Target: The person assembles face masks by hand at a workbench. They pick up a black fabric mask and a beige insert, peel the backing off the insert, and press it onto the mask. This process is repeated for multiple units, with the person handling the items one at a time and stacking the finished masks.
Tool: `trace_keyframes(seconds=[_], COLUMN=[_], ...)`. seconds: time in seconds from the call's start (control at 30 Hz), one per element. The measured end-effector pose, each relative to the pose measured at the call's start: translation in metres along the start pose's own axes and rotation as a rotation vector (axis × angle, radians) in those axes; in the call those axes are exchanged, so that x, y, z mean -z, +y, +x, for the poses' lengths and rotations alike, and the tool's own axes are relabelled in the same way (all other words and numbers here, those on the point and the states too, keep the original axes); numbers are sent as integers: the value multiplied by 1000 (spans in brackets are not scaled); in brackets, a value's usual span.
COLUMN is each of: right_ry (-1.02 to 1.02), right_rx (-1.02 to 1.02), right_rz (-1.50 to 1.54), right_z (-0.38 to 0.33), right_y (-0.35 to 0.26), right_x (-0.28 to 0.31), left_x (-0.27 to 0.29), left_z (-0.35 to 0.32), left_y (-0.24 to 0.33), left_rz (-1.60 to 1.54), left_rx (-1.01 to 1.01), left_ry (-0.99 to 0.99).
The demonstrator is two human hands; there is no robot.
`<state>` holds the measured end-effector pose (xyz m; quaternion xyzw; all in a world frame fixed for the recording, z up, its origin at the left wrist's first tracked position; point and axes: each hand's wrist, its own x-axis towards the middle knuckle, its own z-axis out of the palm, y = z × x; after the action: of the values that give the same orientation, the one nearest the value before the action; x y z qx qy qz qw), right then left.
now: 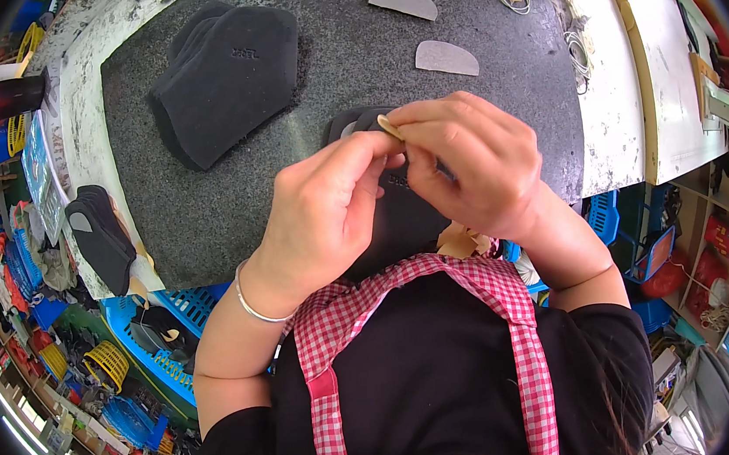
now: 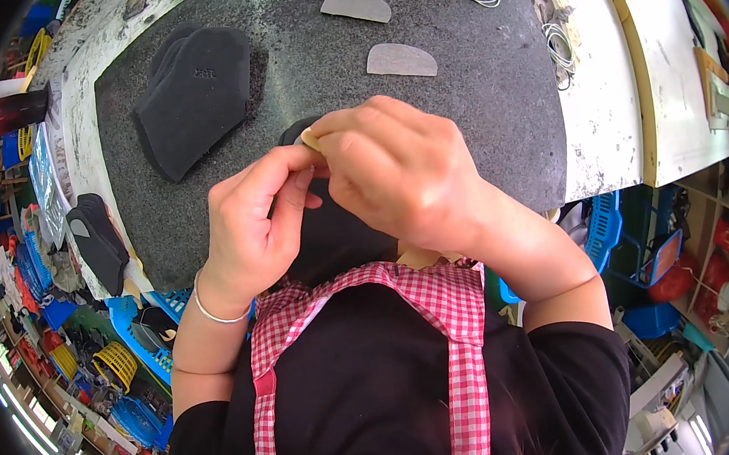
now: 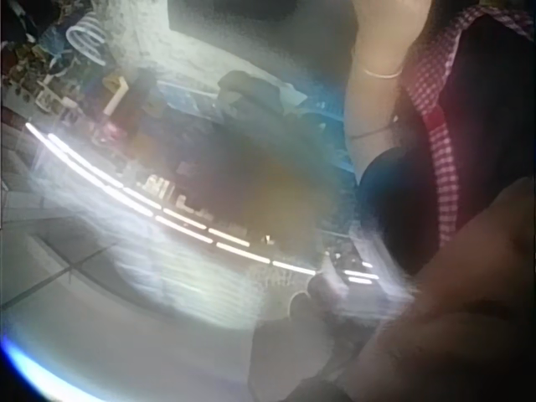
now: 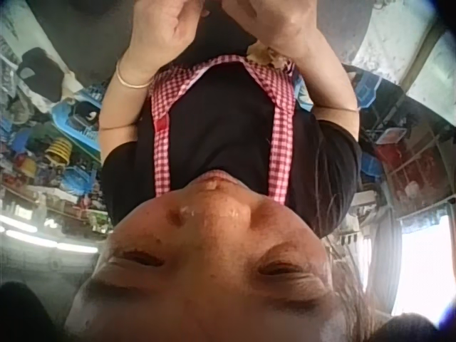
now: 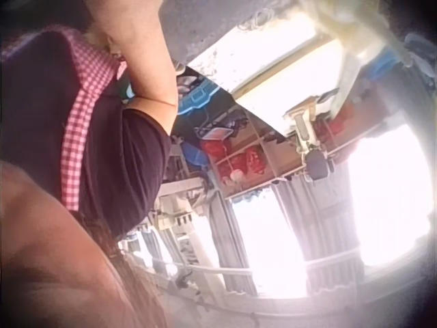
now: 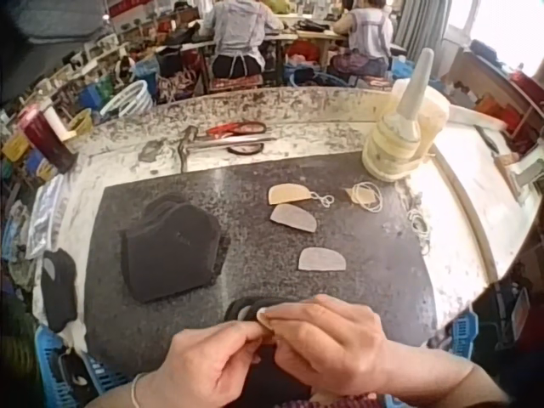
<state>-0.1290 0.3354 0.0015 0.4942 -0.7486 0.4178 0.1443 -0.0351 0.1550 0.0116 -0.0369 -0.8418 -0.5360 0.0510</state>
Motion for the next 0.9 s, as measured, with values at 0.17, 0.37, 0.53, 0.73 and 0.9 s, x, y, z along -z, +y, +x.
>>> trace_keyframes(seconds=[0.17,0.37,0.53,0.73,0.9], right_ry=[-70,-64,-92,-89,184], right_rx=[-420,-306,-74,-221,-623], right_rz=[452,349,216,297,677], right_z=[-4,-8,-6,-10,-13], right_y=[-11,-10,-10,-17,-15], right_x=[13,14,17,15,17], left_x=[-4,-7,0,4,3], left_z=[2,-10,-7,-4,-9], left_y=[-5,-10,-16,-11,-17], left_rz=[-177,-342,-227,-184,-364], left_rx=[-96,73,-85,-164,-111], left_ry=[47,-5,-33,-44,-19])
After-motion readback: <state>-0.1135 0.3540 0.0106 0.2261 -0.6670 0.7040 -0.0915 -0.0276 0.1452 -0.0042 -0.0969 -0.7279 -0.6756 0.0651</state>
